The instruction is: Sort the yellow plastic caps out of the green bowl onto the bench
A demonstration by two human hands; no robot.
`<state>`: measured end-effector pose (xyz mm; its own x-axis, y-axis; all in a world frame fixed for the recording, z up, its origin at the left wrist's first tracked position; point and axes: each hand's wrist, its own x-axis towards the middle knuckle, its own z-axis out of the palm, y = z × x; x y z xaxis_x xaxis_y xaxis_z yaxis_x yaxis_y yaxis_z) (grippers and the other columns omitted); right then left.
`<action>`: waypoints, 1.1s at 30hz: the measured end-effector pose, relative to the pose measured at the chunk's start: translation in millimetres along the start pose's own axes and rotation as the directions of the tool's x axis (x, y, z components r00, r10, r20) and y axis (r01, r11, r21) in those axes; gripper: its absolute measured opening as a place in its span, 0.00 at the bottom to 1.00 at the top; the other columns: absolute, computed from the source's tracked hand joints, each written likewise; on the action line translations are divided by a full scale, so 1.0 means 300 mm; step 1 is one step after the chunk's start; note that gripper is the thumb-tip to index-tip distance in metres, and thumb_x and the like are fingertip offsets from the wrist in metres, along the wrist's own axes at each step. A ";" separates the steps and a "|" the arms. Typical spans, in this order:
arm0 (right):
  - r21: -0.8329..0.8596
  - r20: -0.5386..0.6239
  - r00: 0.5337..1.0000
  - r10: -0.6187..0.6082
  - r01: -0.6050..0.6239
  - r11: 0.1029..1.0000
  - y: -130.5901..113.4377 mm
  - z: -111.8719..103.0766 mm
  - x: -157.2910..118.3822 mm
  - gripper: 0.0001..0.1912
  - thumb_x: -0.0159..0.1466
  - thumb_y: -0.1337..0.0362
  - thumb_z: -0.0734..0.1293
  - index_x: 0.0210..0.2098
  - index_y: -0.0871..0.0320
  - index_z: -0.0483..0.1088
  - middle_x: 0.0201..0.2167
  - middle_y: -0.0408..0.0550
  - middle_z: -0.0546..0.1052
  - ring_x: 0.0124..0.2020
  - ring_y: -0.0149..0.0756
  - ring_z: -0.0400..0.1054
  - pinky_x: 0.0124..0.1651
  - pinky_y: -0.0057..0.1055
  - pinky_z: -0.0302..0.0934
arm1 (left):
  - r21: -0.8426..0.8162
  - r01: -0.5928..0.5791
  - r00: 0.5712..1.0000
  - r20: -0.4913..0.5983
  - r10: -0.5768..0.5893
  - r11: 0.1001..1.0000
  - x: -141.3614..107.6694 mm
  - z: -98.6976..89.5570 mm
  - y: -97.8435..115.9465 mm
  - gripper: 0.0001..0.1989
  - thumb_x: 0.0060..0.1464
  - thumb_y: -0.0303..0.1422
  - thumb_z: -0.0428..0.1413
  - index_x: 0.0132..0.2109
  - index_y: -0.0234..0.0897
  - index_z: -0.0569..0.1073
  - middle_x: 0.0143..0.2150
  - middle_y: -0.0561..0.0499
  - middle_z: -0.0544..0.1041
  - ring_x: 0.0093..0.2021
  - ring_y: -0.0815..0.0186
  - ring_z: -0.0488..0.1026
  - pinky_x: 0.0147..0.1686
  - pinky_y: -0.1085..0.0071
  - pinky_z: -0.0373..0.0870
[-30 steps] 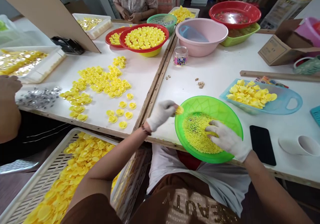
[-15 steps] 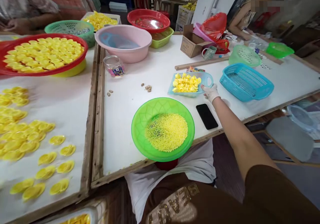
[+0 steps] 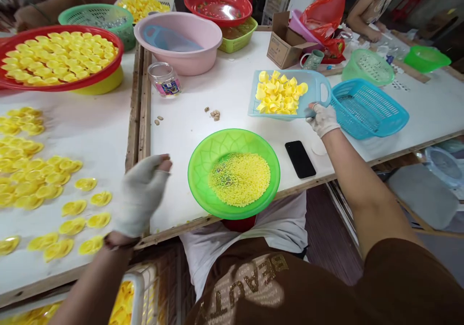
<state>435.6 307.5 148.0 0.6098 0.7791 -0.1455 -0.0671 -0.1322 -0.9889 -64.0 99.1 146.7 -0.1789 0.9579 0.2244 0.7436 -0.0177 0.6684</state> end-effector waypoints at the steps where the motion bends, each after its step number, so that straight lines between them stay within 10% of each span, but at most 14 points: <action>1: 0.005 0.023 0.999 -0.023 0.023 1.000 -0.030 -0.019 -0.011 0.08 0.59 0.72 0.69 0.32 0.55 0.67 0.24 0.37 0.72 0.19 0.25 0.62 0.13 0.20 0.57 | 0.050 -0.018 1.000 0.025 0.017 0.999 0.013 0.063 0.010 0.25 0.60 0.44 0.54 0.58 0.33 0.75 0.58 0.38 0.78 0.56 0.49 0.76 0.59 0.53 0.71; 7: 0.002 0.295 0.947 -0.130 0.136 0.991 -0.135 -0.092 -0.108 0.06 0.59 0.71 0.71 0.33 0.55 0.71 0.27 0.44 0.78 0.17 0.27 0.61 0.12 0.23 0.54 | 0.086 -0.018 0.962 0.274 -0.006 0.996 0.129 0.275 -0.015 0.28 0.49 0.30 0.55 0.59 0.37 0.73 0.55 0.37 0.79 0.57 0.42 0.75 0.59 0.49 0.70; 11: 0.021 0.402 0.896 -0.190 0.199 0.980 -0.140 -0.061 -0.176 0.07 0.57 0.69 0.73 0.34 0.56 0.72 0.28 0.43 0.78 0.14 0.24 0.59 0.10 0.23 0.51 | -0.218 -0.047 0.984 0.156 0.082 0.975 0.206 0.294 0.068 0.25 0.51 0.38 0.60 0.57 0.37 0.74 0.56 0.37 0.77 0.59 0.45 0.73 0.62 0.49 0.66; 15: 0.031 0.483 0.833 -0.271 0.292 0.956 -0.149 -0.012 -0.217 0.12 0.54 0.67 0.76 0.36 0.58 0.72 0.29 0.42 0.77 0.14 0.23 0.61 0.10 0.22 0.52 | -0.745 0.291 0.956 0.256 -0.145 0.600 0.243 0.369 0.201 0.28 0.60 0.55 0.53 0.55 0.37 0.70 0.51 0.38 0.78 0.51 0.53 0.78 0.53 0.56 0.74; 20: 0.055 0.509 0.812 -0.286 0.301 0.952 -0.163 0.028 -0.227 0.17 0.54 0.67 0.78 0.39 0.57 0.71 0.30 0.40 0.76 0.15 0.23 0.62 0.11 0.21 0.53 | -0.823 0.500 0.850 0.407 -0.335 0.269 0.231 0.463 0.199 0.30 0.56 0.60 0.55 0.50 0.37 0.70 0.46 0.39 0.77 0.48 0.54 0.78 0.47 0.60 0.75; 33: 0.089 0.407 0.912 -0.050 0.015 0.996 -0.050 0.010 -0.125 0.07 0.58 0.70 0.72 0.36 0.58 0.70 0.26 0.41 0.78 0.14 0.22 0.59 0.11 0.19 0.49 | -0.693 0.470 0.882 0.392 -0.261 0.547 0.151 0.475 0.168 0.22 0.51 0.48 0.61 0.45 0.36 0.76 0.45 0.44 0.79 0.46 0.56 0.77 0.46 0.62 0.74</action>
<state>411.5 282.1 168.2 0.2386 0.9665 -0.0951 -0.1277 -0.0658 -0.9896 57.2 182.5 89.6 -0.0995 0.9619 -0.2545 -0.1232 0.2419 0.9624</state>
